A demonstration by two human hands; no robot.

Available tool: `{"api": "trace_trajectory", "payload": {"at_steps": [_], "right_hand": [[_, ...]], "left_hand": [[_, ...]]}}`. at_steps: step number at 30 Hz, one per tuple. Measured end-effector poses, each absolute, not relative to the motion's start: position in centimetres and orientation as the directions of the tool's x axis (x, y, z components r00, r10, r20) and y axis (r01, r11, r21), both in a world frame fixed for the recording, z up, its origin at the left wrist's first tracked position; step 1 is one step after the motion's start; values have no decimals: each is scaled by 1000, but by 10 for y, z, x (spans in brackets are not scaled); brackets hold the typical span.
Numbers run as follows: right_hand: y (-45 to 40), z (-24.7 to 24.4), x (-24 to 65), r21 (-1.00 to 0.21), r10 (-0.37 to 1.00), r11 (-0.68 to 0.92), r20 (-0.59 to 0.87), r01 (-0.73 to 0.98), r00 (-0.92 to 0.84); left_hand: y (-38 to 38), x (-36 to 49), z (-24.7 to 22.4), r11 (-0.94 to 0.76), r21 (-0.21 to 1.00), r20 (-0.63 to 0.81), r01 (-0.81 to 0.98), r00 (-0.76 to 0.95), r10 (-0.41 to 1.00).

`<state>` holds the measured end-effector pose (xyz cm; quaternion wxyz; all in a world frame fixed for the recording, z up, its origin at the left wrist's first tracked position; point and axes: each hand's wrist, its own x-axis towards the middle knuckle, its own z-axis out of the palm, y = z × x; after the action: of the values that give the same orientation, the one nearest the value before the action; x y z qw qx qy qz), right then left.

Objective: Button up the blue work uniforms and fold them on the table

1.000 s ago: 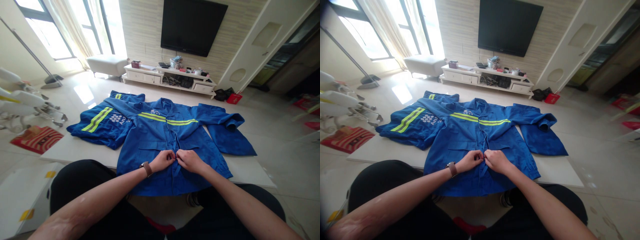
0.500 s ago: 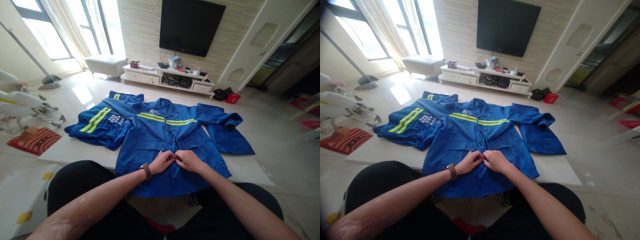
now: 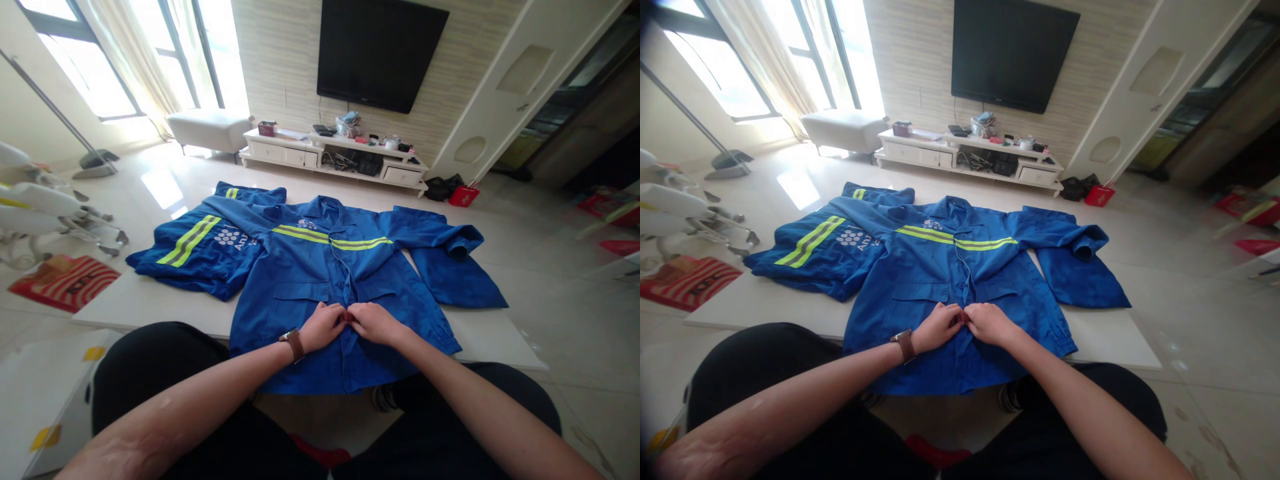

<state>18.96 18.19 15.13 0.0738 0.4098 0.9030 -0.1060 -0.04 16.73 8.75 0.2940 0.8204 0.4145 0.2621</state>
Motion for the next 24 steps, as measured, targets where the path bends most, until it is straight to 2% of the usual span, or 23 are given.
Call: {"api": "trace_trajectory", "payload": {"at_steps": [5,12,24], "right_hand": [[179,156,189,-68,720,670,-184,739,-670],[176,158,190,-36,750,655,-97,755,-655],[177,154,190,-94,760,637,-85,765,-644]], "left_hand": [[169,0,86,-459,736,196,498,491,849],[176,0,80,-331,903,183,273,451,873],[176,-1,84,-357,884,198,303,448,872]]}}
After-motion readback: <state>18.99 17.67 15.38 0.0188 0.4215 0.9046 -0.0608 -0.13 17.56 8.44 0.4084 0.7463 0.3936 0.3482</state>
